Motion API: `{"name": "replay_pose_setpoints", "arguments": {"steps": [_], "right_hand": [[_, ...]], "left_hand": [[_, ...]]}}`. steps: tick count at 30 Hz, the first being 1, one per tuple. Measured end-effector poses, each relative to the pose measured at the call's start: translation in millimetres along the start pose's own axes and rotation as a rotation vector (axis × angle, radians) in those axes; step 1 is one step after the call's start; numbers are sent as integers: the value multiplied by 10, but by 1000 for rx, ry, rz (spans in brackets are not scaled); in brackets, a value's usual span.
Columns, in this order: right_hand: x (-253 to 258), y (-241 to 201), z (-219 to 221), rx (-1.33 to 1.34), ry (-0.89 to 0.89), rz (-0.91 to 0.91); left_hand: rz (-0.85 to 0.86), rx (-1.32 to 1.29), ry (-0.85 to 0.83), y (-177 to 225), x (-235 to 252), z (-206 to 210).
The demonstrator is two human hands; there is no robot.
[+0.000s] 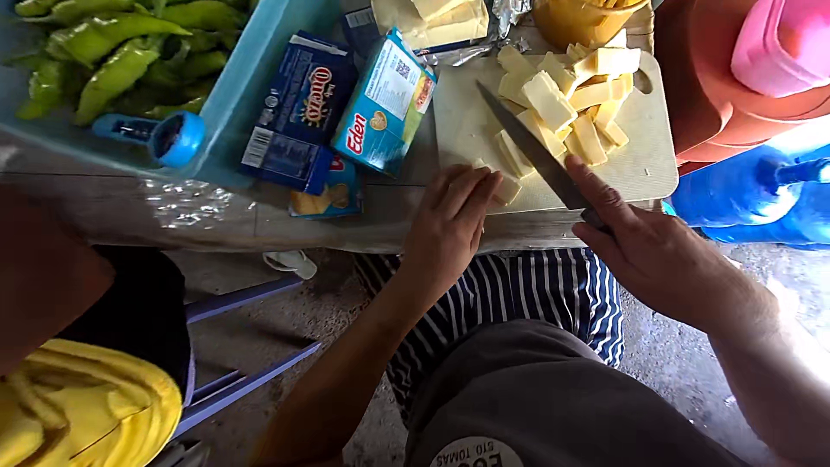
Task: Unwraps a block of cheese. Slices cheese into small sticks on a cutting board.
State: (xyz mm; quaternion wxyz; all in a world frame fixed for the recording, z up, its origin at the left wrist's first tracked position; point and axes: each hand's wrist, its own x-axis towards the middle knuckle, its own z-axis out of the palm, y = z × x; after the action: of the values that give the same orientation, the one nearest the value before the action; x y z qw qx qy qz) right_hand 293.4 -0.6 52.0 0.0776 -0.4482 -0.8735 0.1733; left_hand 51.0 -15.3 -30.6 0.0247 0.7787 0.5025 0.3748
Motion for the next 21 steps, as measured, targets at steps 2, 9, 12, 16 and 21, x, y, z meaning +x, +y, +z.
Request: {"name": "replay_pose_setpoints", "arguments": {"steps": [2, 9, 12, 16, 21], "right_hand": [[60, -14, 23, -37, -38, -31], [117, -63, -70, -169, -186, -83], [96, -66, -103, -216, -226, -83], [44, -113, -113, -292, -272, -49], [74, -108, -14, -308, -286, -36]], "left_hand": [[26, 24, 27, -18, -25, 44], [63, 45, 72, -66, -40, 112], [48, 39, 71, -62, -36, 113], [39, 35, 46, -54, -33, 87], [33, 56, 52, -43, -60, 92]]}}
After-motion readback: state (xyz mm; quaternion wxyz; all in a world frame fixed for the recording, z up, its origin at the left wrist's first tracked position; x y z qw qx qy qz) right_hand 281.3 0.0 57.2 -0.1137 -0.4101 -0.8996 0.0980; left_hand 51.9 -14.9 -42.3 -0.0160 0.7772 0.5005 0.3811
